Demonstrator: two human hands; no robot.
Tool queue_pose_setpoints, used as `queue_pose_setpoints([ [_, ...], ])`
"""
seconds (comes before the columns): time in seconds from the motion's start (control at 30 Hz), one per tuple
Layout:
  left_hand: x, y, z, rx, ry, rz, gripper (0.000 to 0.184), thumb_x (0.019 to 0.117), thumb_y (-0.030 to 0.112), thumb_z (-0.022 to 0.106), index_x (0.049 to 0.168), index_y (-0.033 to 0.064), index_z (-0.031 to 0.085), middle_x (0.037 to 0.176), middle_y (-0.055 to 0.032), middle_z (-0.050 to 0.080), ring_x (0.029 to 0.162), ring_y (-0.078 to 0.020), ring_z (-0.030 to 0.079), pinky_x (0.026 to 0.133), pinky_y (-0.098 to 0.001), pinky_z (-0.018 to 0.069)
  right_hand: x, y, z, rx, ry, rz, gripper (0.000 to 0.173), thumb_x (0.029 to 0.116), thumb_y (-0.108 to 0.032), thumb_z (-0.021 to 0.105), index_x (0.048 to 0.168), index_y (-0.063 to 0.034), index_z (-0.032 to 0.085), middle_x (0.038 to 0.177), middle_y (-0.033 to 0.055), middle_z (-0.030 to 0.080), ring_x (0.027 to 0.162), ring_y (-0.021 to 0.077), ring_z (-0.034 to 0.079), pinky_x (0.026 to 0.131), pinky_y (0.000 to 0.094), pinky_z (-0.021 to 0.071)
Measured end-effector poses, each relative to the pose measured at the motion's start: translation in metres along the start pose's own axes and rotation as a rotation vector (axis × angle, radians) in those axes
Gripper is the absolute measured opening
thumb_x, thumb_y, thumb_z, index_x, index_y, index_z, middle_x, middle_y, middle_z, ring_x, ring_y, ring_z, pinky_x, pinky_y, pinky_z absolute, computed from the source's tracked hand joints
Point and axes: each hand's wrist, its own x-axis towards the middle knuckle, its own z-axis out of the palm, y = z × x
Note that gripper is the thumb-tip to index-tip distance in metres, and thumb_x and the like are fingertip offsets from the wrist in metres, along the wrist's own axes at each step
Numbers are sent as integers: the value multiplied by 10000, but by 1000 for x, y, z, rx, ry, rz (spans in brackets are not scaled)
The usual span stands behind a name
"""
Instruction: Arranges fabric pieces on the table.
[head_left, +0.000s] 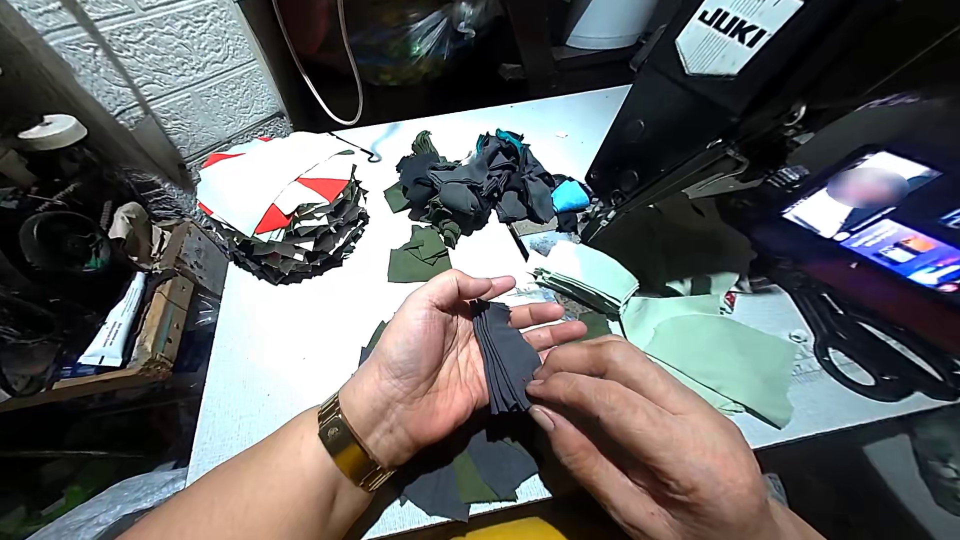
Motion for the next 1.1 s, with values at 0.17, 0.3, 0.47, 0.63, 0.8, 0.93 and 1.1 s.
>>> queue_pose_setpoints([
  [0.17,0,0,1,19,7,5,459,1047,315,442,1441,83,482,1273,-218,652,1116,-310,695,921,-401,579,1,0,1,-3,13,-7,136,994,-120,592,1032,-86,717,1046,25,636,1045,107,604,882,236,528],
  [0.3,1,-1,0,64,13,-10,448,1050,307,439,1441,93,486,1239,-187,662,1005,-248,712,839,-353,590,4,0,-2,38,56,58,131,1027,-151,547,1032,-99,667,1078,16,650,1057,94,645,877,242,577],
  [0.47,4,-2,-3,80,-8,-66,386,1051,282,479,1374,82,546,1175,-175,682,928,-228,715,803,-345,596,6,-2,-7,224,204,296,106,1023,-160,593,1085,-134,675,1013,-33,711,880,68,700,752,222,619],
  [0.63,4,-1,-2,132,-50,-39,287,1030,161,554,1276,19,596,1092,-180,692,963,-254,719,889,-389,602,6,2,-15,512,345,524,189,927,-77,708,1113,-110,714,978,41,717,801,110,697,710,230,613],
  [0.8,0,-5,1,394,35,39,179,1000,10,591,1165,53,645,926,-128,705,778,-151,717,715,-269,621,4,5,-17,565,338,530,230,890,-17,707,1101,-106,729,982,50,718,839,110,695,758,246,611],
  [0.93,3,-10,-1,456,56,111,193,974,-15,607,1145,55,662,930,-138,713,783,-164,729,727,-289,632,6,0,-18,579,264,516,220,907,35,663,1093,-51,743,1009,66,700,879,124,690,777,259,615],
  [1.1,5,-10,-3,511,67,141,179,975,-17,596,1129,54,655,949,-143,713,801,-172,733,722,-289,634,7,-4,-20,690,240,519,206,928,60,634,1114,15,710,978,91,711,865,109,691,799,249,602],
])
